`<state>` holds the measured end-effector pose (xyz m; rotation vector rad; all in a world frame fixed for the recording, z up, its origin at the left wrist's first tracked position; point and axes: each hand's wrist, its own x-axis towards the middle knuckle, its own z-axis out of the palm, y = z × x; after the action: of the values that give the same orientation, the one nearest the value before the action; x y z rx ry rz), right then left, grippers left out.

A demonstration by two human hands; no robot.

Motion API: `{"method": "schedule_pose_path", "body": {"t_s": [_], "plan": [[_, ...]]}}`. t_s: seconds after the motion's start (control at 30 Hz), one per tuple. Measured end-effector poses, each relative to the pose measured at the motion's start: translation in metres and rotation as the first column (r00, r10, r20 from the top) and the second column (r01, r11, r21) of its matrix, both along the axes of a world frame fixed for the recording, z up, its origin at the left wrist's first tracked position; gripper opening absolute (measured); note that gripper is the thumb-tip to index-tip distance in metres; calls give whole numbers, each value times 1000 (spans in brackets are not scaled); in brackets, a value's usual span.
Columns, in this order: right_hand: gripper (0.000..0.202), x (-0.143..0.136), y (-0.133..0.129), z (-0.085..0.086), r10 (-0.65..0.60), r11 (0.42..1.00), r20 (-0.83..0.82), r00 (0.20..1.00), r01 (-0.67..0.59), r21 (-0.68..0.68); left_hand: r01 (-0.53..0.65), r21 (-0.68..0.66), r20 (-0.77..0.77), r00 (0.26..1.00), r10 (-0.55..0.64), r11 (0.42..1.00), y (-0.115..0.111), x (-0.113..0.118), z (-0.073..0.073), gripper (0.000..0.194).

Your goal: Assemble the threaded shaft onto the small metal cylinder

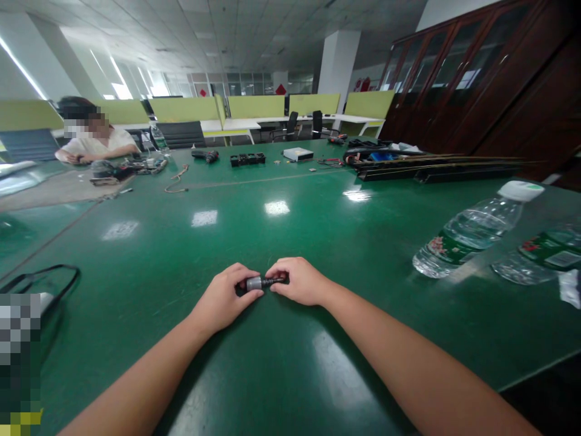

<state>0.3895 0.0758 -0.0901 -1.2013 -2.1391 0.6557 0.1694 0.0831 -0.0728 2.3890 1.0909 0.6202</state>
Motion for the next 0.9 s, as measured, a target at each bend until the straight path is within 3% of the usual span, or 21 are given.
{"method": "schedule_pose_path", "body": {"t_s": [0.23, 0.5, 0.73, 0.9], "plan": [[18, -10, 21, -6, -32, 997, -74, 997, 26, -71, 91, 11, -60, 994, -90, 996, 19, -8, 6, 23], [18, -10, 24, -3, 44, 999, 0, 999, -44, 22, 77, 15, -21, 997, -77, 997, 26, -13, 3, 21], [19, -9, 22, -1, 44, 997, 42, 998, -47, 66, 7, -11, -13, 1000, -8, 1000, 26, -9, 1, 29], [19, -11, 19, -2, 45, 996, 35, 998, -47, 75, 9, -5, -19, 1000, -9, 1000, 25, -10, 0, 22]]}}
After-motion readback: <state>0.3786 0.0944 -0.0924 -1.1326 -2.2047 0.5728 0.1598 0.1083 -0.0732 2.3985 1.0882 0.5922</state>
